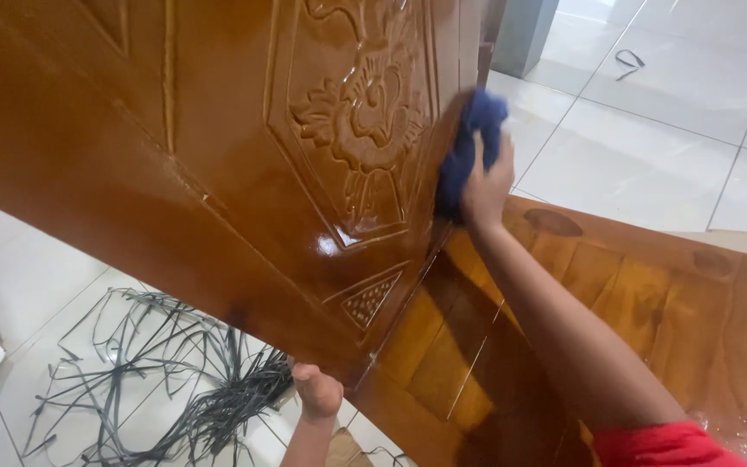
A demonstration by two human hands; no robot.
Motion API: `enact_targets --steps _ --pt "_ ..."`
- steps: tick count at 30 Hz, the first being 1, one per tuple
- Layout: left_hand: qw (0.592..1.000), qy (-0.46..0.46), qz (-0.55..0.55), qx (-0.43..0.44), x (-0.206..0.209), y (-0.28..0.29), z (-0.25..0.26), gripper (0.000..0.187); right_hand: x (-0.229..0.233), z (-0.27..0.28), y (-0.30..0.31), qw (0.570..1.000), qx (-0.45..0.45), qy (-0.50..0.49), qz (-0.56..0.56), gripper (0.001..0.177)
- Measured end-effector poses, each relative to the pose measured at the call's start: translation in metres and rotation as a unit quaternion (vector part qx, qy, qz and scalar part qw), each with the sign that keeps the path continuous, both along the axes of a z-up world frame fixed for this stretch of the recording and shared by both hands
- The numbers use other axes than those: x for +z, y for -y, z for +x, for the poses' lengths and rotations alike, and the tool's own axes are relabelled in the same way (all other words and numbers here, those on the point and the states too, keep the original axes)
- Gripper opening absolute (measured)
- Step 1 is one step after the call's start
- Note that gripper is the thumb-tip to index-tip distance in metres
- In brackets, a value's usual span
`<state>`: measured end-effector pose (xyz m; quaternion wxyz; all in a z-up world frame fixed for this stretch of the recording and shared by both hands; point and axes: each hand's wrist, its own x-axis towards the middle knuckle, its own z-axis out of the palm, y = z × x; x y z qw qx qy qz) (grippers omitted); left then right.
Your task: Cleaning a wooden chair with a cloth and wrapping the legs with cardboard
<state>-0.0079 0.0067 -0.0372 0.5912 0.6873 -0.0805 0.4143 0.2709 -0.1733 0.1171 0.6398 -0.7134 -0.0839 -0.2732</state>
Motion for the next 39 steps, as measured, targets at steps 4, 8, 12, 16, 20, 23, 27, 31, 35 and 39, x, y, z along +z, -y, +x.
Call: enact_targets --steps 4,8,12,16,20,23,27,31,35,39 --pt "0.989 0.01 -0.125 -0.084 0.007 0.004 0.002 0.068 -0.086 0.011 0.036 0.976 -0.018 -0.144 -0.164 0.026" --pt "0.965 0.016 -0.219 -0.142 0.012 0.004 0.002 0.07 -0.013 -0.007 0.072 0.903 0.148 -0.306 -0.262 0.043" --pt "0.968 0.031 -0.198 -0.149 0.016 0.006 0.008 0.069 0.009 -0.015 0.086 0.664 0.233 -0.244 -0.667 0.061" --pt "0.957 0.022 -0.228 -0.179 0.019 0.004 0.007 0.071 -0.012 -0.004 0.079 0.569 0.243 -0.118 -0.777 0.087" --pt "0.946 0.015 -0.253 -0.2 0.019 0.004 0.001 0.072 -0.002 -0.018 0.068 0.582 0.254 -0.101 -0.766 0.082" --pt "0.947 0.006 -0.258 -0.193 0.016 0.003 0.0 0.071 0.001 -0.045 0.054 0.57 0.286 -0.045 -0.769 0.062" --pt "0.945 0.016 -0.262 -0.198 0.021 0.002 0.001 0.067 0.014 -0.08 0.035 0.497 0.297 -0.044 -0.814 0.073" --pt "0.945 0.013 -0.26 -0.196 0.036 0.006 0.002 0.076 -0.002 -0.129 0.028 0.534 0.301 0.034 -0.789 0.071" --pt "0.934 0.007 -0.281 -0.219 0.026 0.001 0.0 0.074 -0.004 -0.185 0.017 0.554 0.315 0.079 -0.767 0.058" --pt "0.936 0.004 -0.28 -0.215 0.014 -0.005 0.003 0.058 -0.009 -0.216 0.021 0.596 0.353 0.133 -0.709 0.06"
